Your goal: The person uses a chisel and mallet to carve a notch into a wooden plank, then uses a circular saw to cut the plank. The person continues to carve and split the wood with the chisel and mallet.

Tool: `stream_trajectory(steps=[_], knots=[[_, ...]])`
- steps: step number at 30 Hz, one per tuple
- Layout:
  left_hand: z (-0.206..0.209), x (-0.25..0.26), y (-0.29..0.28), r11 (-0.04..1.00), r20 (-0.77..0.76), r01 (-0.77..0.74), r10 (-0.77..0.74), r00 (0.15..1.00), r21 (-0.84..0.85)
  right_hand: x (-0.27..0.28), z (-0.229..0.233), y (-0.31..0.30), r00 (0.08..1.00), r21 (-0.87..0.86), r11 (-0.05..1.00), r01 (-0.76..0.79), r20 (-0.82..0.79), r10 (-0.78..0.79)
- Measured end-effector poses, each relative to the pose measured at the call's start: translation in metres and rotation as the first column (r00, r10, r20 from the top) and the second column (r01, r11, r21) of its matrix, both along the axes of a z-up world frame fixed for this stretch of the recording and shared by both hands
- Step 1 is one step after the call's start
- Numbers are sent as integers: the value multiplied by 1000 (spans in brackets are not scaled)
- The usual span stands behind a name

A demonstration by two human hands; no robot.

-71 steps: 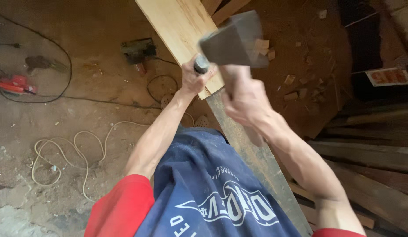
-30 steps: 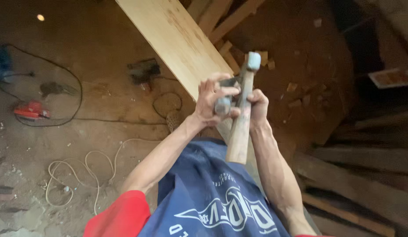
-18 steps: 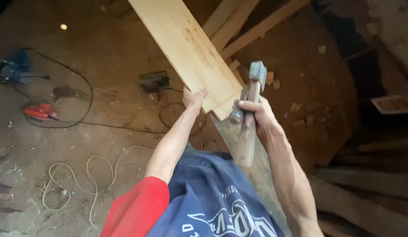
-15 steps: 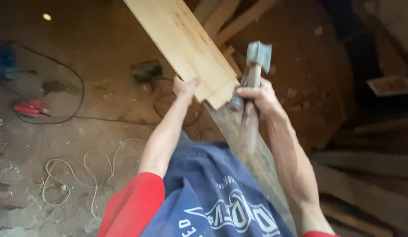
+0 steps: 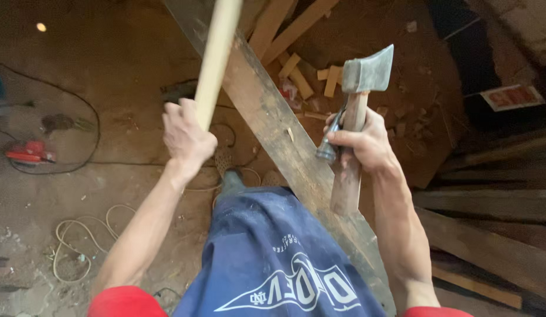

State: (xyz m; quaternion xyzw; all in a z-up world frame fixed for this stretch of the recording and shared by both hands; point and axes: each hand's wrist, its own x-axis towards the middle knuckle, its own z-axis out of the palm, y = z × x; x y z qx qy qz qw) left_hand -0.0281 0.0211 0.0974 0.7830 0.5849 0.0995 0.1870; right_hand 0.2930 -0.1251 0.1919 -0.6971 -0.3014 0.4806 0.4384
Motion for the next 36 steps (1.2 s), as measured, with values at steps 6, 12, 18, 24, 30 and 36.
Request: stream_trajectory(steps=[6,12,18,24,30,36], knots=[[-134,-44,-26,938,-375,343,-299,877,55,-15,18,2,997,101,992,-78,1,78],[-248,-131,66,985,-428,52,25,903,167,-28,-1,32,998,39,997,-68,0,68],[-205,-62,118,386,479,-857,856,195,-340,-59,-51,104,999,-150,989,-17,-32,13],[-190,54,117,606,660,-395,751,-2,-691,-95,-86,148,991,-272,962,29,-116,-62],[-235,39,196,705,682,-417,693,233,-574,-104,-84,148,999,-339,940,40,-10,-46],[-206,32,211,751,618,-360,660,427,-554,-118,-81,158,999,-369,929,16,37,-2]])
